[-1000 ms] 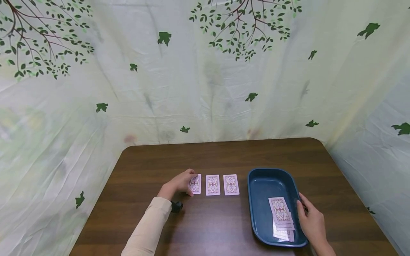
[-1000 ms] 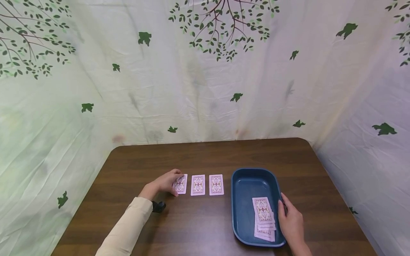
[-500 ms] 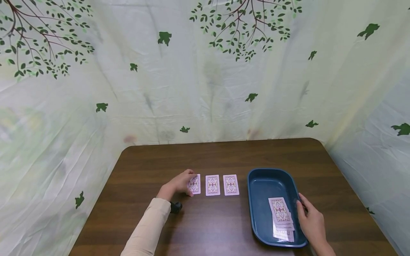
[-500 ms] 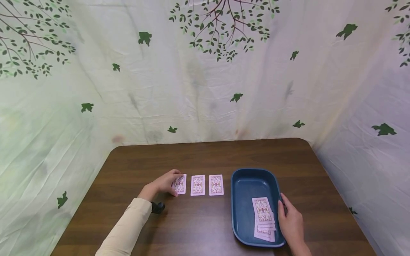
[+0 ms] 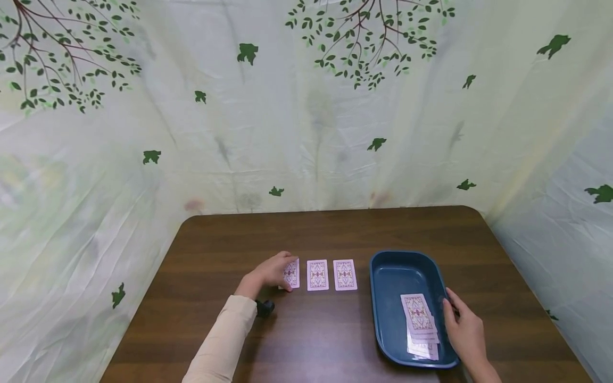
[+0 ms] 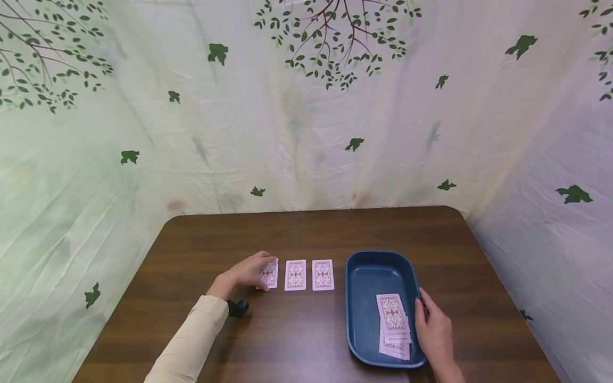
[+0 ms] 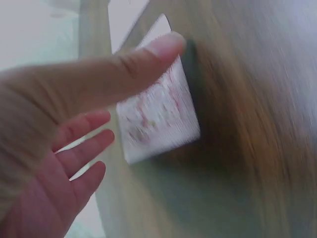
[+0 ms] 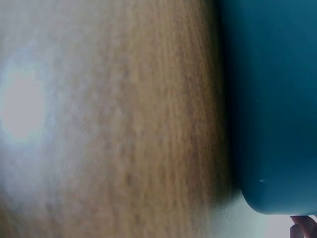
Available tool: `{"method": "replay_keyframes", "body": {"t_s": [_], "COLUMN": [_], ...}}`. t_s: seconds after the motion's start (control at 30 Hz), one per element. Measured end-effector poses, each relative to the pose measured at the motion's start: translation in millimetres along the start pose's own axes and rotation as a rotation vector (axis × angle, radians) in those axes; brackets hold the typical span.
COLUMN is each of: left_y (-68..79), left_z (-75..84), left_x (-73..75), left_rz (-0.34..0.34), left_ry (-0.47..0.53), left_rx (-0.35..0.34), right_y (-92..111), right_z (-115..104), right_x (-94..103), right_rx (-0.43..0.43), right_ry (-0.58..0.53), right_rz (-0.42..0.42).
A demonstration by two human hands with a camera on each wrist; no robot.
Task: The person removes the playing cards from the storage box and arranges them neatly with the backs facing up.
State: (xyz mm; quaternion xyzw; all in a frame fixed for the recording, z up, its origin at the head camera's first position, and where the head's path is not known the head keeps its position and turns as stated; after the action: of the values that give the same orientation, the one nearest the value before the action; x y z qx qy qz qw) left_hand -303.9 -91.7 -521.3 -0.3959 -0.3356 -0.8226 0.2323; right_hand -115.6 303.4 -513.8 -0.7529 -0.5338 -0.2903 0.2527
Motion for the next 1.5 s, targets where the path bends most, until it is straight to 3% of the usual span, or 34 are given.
{"method": "replay_keyframes", "body": {"t_s": [0.23, 0.33, 0.67, 0.93, 1.13, 1.5], "left_y": [-5.5, -12.1, -40.5, -64.1, -83.3, -104.6], "left_z": [47.2, 71.4, 154.3, 206.8, 231.9, 251.9], "left_x": [15.4, 17.8, 4.4, -16.4, -35.9, -66.8], "left_rz": [0.131, 0.152, 0.047, -0.023, -0.075, -0.139], "left_ry": [-0.036, -0.033, -0.051, -0.181, -0.260, -0.339], "left_rx": [-0.102, -0.151, -0.389, -0.460, -0.473, -0.466], "right_y": [0, 1, -2, -2, -1, -3], "right_z": [0, 1, 2, 2, 0, 1], "right_x": [0.2, -0.4, 1.6, 1.4, 2.2, 2.8], "right_rx": [0.010, 0.007, 0.037, 0.033, 0.052, 0.076], "right_ry": [0.001, 0.004, 0.004, -0.002, -0.003, -0.009], "right_rz": [0.009, 0.011, 0.042, 0.043, 0.051, 0.054]}}
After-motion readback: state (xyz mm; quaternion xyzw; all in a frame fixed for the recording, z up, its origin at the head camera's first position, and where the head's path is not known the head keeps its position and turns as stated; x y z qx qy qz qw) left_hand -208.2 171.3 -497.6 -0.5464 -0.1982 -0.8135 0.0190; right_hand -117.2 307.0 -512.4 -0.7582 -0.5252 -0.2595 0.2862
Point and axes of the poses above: each hand's wrist, its own y-axis away from the middle knuckle, its own x-axis out of the back of the hand, z = x × y, the point moved 6 cm from there along -y, towards the middle knuckle, and after that the axes turned 14 degrees about -z, right-handed, at the moved point
